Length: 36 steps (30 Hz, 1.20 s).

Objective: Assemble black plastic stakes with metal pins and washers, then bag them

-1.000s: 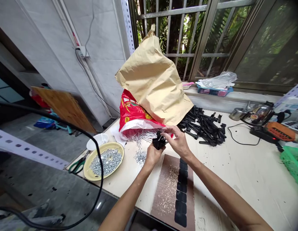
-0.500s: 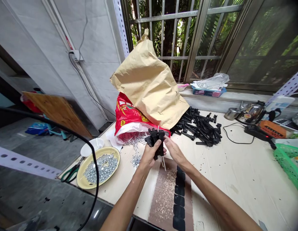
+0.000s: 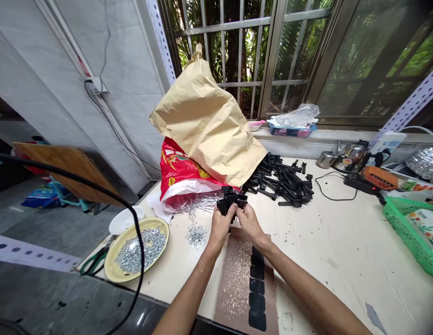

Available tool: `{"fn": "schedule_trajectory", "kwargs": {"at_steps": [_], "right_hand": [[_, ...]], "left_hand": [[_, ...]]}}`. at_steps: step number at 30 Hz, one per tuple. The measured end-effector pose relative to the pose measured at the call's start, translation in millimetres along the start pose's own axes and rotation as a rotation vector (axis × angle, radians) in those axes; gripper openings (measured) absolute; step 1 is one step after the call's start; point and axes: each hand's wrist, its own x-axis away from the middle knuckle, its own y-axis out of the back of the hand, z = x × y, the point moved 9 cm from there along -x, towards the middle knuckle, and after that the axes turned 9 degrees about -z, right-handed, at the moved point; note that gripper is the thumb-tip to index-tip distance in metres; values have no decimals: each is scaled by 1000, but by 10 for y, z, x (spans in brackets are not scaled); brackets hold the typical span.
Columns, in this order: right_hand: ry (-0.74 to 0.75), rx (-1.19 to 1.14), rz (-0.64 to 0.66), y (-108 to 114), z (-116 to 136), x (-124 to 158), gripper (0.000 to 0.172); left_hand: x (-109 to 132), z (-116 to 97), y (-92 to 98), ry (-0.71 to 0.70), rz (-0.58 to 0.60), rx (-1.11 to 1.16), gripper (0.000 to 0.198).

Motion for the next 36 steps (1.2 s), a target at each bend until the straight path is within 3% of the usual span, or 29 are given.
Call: {"fn": "schedule_trajectory", "kwargs": {"at_steps": [5,11,18,23,25,27,29,31,36], "right_hand": [[177,215,-32,151,124,-31,26],[84,106,-55,128,33,11,30],[175,89,-20,31,173,59,34],[280,364,-57,79,325,81,48],[247,333,-27,64,305,50,52],[113,124,66,-3,194,9,51],[-56,-110,159,-91,53,-6,54],[-130,-217,196,-130,-30,-8,54],[-28,-99,33,29,-38,-65,45]], "left_hand": [[3,-36,-30,-21,28,37,44],[70,27,-190,124,79,305,51],[36,-171,-117,-129,11,-20,51],[84,-304,-114,-136,101,52,58],[87,-315,-167,-130,167,84,60],[61,-260,-200,-103,179,96,60],[8,-156,-180,-68,110,96,56],[-36,-57,-148,-58,27,70,52],[-36,133,-287,79,105,153,46]]}}
